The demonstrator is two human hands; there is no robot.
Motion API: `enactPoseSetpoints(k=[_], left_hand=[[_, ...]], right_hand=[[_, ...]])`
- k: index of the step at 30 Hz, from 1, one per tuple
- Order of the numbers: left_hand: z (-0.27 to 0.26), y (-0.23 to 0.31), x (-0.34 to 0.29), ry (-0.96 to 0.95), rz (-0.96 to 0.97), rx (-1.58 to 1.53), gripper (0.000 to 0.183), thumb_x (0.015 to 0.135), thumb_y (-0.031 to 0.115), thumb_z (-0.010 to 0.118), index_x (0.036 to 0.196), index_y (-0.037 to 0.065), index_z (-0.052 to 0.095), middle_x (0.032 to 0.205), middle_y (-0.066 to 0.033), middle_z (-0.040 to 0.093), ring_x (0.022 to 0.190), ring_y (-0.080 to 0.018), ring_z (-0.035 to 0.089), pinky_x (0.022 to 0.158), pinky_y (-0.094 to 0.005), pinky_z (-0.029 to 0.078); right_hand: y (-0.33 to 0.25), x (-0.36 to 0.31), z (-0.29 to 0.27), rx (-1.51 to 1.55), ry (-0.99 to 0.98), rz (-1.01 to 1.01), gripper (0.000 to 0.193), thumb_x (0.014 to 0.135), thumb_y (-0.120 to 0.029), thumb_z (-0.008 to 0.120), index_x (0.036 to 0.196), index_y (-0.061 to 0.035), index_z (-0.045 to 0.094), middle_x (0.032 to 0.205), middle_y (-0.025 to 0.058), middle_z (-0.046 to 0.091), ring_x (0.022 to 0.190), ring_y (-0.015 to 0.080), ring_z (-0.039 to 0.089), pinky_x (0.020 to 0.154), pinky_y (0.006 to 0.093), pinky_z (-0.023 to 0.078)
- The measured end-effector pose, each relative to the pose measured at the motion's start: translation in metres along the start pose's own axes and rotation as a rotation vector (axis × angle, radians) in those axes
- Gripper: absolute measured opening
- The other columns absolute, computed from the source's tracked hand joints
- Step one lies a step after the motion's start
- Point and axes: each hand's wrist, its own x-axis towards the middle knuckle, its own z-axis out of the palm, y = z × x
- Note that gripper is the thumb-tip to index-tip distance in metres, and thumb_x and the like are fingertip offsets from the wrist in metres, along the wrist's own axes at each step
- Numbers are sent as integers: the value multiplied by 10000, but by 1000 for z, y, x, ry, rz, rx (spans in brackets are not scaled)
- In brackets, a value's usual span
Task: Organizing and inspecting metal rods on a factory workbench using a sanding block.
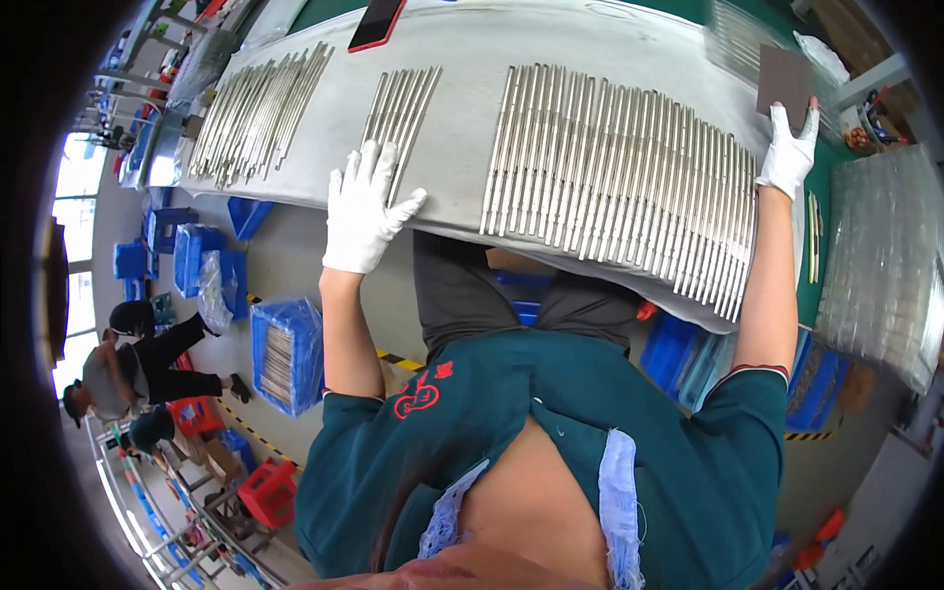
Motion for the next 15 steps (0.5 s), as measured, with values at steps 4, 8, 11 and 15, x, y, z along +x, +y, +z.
enactPoseSetpoints(k=[4,8,11,15], left_hand=[[-6,17,3,12,83,-46,847,838,654,590,1424,51,492,1467,-228,451,1348,-414,414,1138,-553,250],[-11,35,4,15,202,-103,857,816,660,611,1403,45,507,1421,-250,476,1329,-422,427,1122,-561,276],[-15,35,12,28,169,-161,824,855,586,624,1447,41,448,1461,-264,431,1358,-442,391,1150,-540,236],[-3,11,30,115,108,-105,713,867,544,637,1358,35,550,1336,-240,563,1200,-410,552,1014,-429,446]], right_hand=[[-6,-3,2,-38,4,-1,660,878,-226,751,1454,-66,471,1320,127,586,1156,181,558,1004,284,428],[-12,-6,3,11,2,36,672,871,-227,753,1457,-59,470,1348,124,574,1182,182,543,1031,286,405],[-12,-8,2,44,6,35,675,873,-213,754,1462,-56,463,1351,114,573,1175,172,543,1026,278,408],[-13,-8,4,74,-6,68,681,875,-211,755,1466,-51,457,1354,106,572,1171,161,541,1021,271,409]])
